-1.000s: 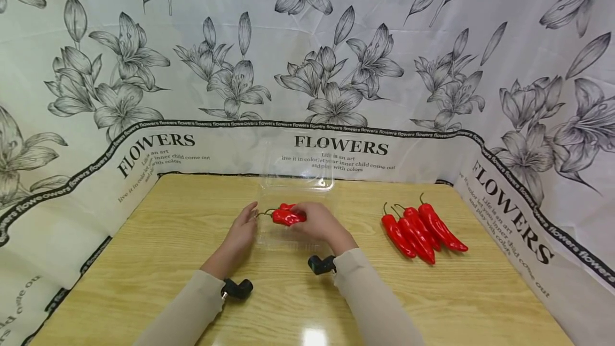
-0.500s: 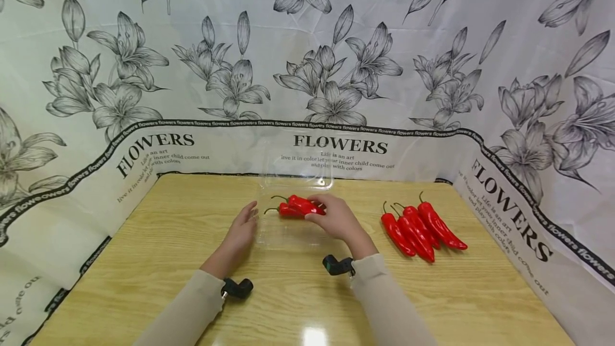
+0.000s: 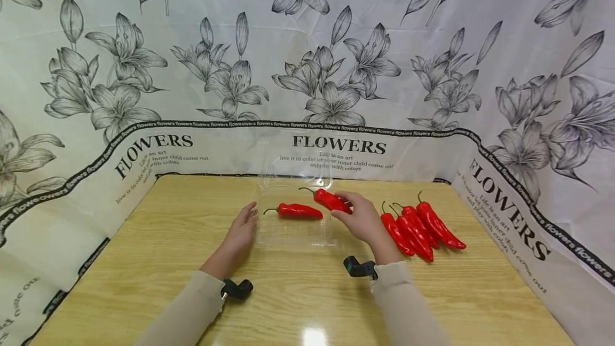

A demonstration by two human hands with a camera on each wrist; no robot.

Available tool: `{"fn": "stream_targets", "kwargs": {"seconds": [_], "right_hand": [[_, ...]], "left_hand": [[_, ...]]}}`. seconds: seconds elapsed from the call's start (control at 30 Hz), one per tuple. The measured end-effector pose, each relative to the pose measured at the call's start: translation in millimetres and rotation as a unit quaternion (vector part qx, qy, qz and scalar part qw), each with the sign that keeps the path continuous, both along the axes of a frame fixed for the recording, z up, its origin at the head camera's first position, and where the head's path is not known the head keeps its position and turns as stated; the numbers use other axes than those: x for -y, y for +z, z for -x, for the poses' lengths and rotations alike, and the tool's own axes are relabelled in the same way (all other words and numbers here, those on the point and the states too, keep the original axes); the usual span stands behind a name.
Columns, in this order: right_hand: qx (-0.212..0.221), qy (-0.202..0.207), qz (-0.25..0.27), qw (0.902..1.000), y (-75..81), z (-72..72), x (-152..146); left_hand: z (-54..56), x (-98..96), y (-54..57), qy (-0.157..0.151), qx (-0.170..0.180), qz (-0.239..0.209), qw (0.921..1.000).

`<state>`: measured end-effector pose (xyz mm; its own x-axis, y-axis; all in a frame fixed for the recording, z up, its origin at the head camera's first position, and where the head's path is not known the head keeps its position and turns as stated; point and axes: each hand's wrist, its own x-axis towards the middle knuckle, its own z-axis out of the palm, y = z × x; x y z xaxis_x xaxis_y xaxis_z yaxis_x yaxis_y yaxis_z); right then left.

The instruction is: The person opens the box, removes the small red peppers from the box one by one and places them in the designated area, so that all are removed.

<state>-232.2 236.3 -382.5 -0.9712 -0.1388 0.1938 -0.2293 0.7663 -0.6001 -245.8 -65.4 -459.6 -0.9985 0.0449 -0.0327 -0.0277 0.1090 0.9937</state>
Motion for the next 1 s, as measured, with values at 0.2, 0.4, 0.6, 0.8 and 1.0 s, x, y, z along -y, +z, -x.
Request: {"fn": "stream_targets", "kwargs": {"seconds": [0.2,0.4,0.6,0.8,1.0], "right_hand": [[0.0,-0.028,-0.009,0.9996,-3.2,-3.1,-24],[0.02,-0.059,-0.005,0.9981,-3.3,-6.4,-45],[0.019,-0.082,-0.021,0.9962,-2.0,-12.4,-65],[0.016,-0.101,-0.027,0.9944,-2.0,-17.7,-79],[0.01,-0.125,-0.025,0.9918,-6.1,-21.5,-90]], "left_hand": [[-0.3,1.1,-1.3,-0.002,0.002,0.011,0.9999],[0.8,1.2,-2.6,-0.003,0.0,0.013,0.9999],[1.4,0.9,-1.6,-0.005,0.006,0.006,1.0],[0.1,0.4,0.0,-0.002,0.02,0.01,0.9997],[-1.1,-0.1,1.7,-0.004,0.022,0.01,0.9997]]}}
